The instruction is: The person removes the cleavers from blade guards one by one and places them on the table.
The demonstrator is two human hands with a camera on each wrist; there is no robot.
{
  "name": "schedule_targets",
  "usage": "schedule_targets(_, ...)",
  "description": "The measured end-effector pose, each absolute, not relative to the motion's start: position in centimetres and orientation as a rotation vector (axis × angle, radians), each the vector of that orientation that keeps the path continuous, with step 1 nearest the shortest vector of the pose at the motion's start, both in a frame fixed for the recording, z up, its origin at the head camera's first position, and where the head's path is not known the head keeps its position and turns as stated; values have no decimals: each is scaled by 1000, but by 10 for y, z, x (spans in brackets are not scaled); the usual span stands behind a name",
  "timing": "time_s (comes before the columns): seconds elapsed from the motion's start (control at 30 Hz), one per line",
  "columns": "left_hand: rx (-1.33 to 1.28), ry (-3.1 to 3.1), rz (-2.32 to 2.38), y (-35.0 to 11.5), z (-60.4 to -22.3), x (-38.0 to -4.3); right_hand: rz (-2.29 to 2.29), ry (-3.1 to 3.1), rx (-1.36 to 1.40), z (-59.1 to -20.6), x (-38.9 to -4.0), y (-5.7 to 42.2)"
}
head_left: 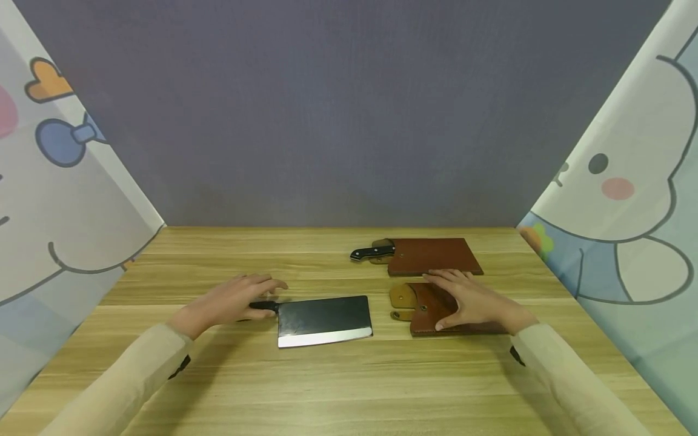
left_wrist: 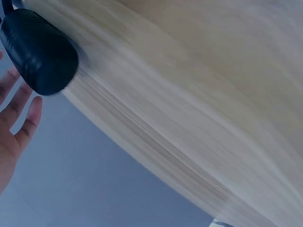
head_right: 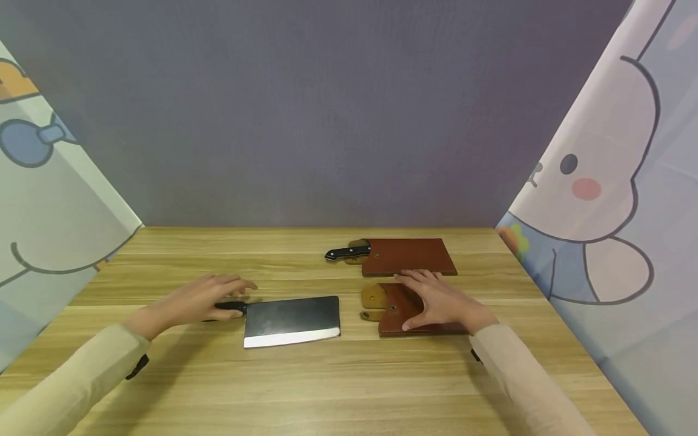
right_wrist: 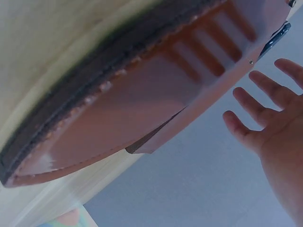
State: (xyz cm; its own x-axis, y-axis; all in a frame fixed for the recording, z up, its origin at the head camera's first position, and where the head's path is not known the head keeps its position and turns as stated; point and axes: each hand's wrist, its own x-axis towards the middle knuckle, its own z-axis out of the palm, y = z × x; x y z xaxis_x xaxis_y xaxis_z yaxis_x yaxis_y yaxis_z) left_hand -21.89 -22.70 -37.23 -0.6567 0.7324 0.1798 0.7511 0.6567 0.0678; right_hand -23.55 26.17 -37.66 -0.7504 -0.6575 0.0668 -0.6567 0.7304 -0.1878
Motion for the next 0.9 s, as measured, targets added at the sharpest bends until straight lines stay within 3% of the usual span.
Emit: schedule_targets(0.9,-1119,-2745,-71,-158,-377,-251,-367,3048,-1029,-369,-271,259)
